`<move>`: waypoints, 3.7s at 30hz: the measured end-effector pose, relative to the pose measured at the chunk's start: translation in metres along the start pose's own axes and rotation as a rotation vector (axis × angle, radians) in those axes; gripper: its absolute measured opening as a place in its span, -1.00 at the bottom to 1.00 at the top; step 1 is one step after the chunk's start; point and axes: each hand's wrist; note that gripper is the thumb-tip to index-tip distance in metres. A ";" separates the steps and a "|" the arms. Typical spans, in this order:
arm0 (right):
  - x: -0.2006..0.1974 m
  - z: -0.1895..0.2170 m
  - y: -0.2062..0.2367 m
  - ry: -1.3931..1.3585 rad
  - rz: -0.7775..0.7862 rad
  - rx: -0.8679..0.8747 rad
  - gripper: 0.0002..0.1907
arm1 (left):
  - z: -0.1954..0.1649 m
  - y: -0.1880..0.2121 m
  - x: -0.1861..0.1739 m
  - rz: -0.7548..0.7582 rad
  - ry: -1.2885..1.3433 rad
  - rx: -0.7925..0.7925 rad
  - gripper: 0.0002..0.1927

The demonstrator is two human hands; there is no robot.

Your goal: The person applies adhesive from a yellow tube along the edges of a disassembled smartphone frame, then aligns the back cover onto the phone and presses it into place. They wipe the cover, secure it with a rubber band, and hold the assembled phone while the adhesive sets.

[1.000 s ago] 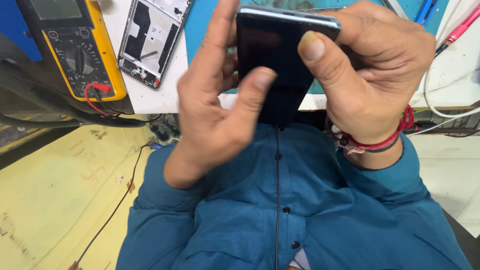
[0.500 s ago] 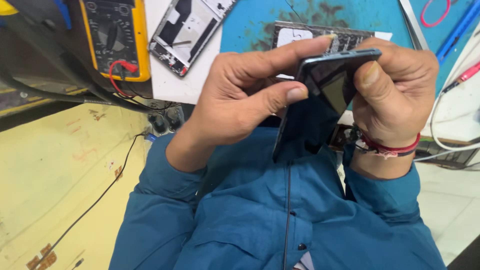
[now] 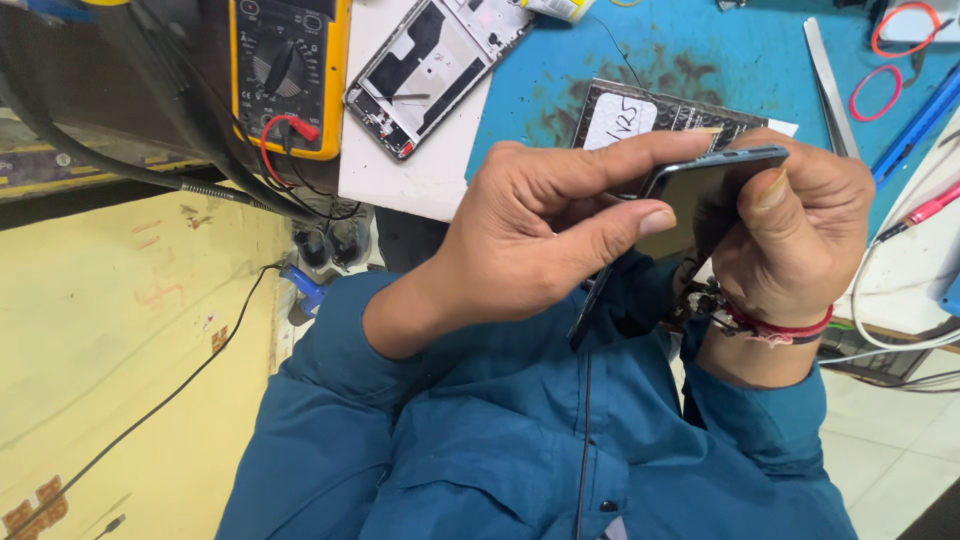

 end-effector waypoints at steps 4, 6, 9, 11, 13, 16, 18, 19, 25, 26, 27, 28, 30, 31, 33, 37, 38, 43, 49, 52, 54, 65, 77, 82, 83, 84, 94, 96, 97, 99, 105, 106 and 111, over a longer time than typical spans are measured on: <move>0.002 -0.004 -0.001 -0.003 -0.003 -0.016 -0.51 | -0.006 0.004 0.005 -0.066 -0.147 0.072 -0.68; 0.004 -0.006 0.000 -0.007 -0.007 -0.019 -0.51 | -0.009 0.006 0.008 -0.095 -0.193 0.092 -0.67; 0.006 -0.008 0.001 -0.003 -0.017 -0.028 -0.51 | -0.012 0.008 0.009 -0.131 -0.256 0.098 -0.63; 0.006 -0.009 0.002 0.001 -0.021 -0.031 -0.52 | -0.013 0.009 0.009 -0.148 -0.277 0.119 -0.63; 0.006 -0.010 0.004 0.007 -0.027 -0.034 -0.53 | -0.013 0.010 0.010 -0.154 -0.278 0.156 -0.66; 0.007 -0.010 0.008 0.022 -0.045 -0.067 -0.54 | -0.012 0.012 0.009 -0.157 -0.289 0.171 -0.67; 0.009 -0.011 0.010 0.021 -0.056 -0.085 -0.55 | -0.012 0.013 0.008 -0.158 -0.297 0.162 -0.66; 0.010 -0.011 0.011 0.014 -0.060 -0.087 -0.57 | -0.012 0.013 0.009 -0.161 -0.305 0.169 -0.66; 0.018 -0.009 0.012 0.068 -0.092 -0.177 -0.65 | -0.011 0.013 0.012 -0.200 -0.334 0.197 -0.72; 0.018 -0.008 0.012 0.084 -0.099 -0.188 -0.66 | -0.011 0.013 0.012 -0.203 -0.336 0.203 -0.72; 0.019 -0.008 0.012 0.101 -0.106 -0.199 -0.67 | -0.011 0.013 0.012 -0.198 -0.345 0.230 -0.75; 0.019 -0.007 0.012 0.117 -0.104 -0.206 -0.68 | -0.010 0.013 0.012 -0.196 -0.350 0.242 -0.76; 0.019 -0.004 0.013 0.168 -0.106 -0.206 -0.68 | -0.010 0.013 0.012 -0.196 -0.361 0.252 -0.77; 0.020 -0.003 0.014 0.202 -0.108 -0.200 -0.69 | -0.009 0.013 0.013 -0.198 -0.372 0.261 -0.77; 0.019 0.001 0.015 0.266 -0.097 -0.214 -0.69 | -0.009 0.013 0.015 -0.202 -0.400 0.291 -0.75; 0.022 0.009 0.017 0.371 -0.085 -0.252 -0.68 | -0.007 0.011 0.017 -0.195 -0.422 0.322 -0.78; 0.023 0.012 0.018 0.399 -0.089 -0.262 -0.68 | -0.007 0.010 0.018 -0.187 -0.426 0.326 -0.78; 0.020 0.025 0.017 0.607 -0.093 -0.417 -0.65 | -0.011 0.004 0.017 -0.095 -0.422 0.362 -0.74; 0.008 0.029 0.005 0.725 0.005 -0.725 -0.75 | -0.011 -0.011 0.005 0.037 -0.470 0.509 -0.64; 0.003 0.022 -0.001 0.744 0.029 -0.779 -0.76 | -0.002 -0.017 -0.003 0.055 -0.514 0.527 -0.63; -0.001 0.014 -0.004 0.746 0.025 -0.779 -0.76 | 0.005 -0.020 -0.005 0.047 -0.519 0.536 -0.64; -0.027 -0.001 -0.006 0.703 0.087 -0.754 -0.59 | 0.014 -0.031 -0.002 0.109 -0.535 0.480 -0.67; -0.026 0.011 -0.012 0.683 0.048 -0.604 -0.68 | 0.009 -0.037 0.000 0.073 -0.438 0.360 -0.69; -0.027 0.016 -0.006 0.593 -0.039 -0.412 -0.68 | -0.003 -0.039 0.008 -0.002 -0.320 0.203 -0.73; -0.026 0.016 -0.006 0.542 -0.043 -0.396 -0.68 | -0.005 -0.039 0.009 -0.010 -0.272 0.166 -0.71; -0.025 0.015 -0.007 0.491 -0.047 -0.381 -0.69 | -0.007 -0.040 0.010 -0.012 -0.192 0.121 -0.66; -0.018 0.016 0.003 0.502 -0.049 -0.243 -0.78 | 0.012 -0.033 0.004 0.021 0.081 -0.098 -0.65; -0.016 0.017 0.004 0.501 -0.043 -0.226 -0.79 | 0.020 -0.031 0.003 0.048 0.155 -0.081 -0.72; -0.014 0.018 0.006 0.494 -0.048 -0.217 -0.80 | 0.024 -0.030 0.002 0.048 0.170 -0.084 -0.75; -0.011 0.020 0.007 0.487 -0.069 -0.195 -0.80 | 0.029 -0.029 0.000 0.045 0.186 -0.094 -0.79; -0.002 0.027 0.007 0.495 -0.104 -0.125 -0.82 | 0.039 -0.026 0.002 0.012 0.220 -0.103 -0.83; -0.001 0.028 0.007 0.482 -0.098 -0.127 -0.83 | 0.039 -0.026 0.003 0.006 0.221 -0.102 -0.84; 0.003 0.032 0.006 0.408 -0.108 -0.086 -0.87 | 0.040 -0.025 0.007 -0.032 0.199 -0.118 -0.85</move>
Point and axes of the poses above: each hand's wrist, its own y-axis away from the middle knuckle, its own x-axis out of the palm, z = x × y, and after that the axes turned 2 degrees about z, right-handed
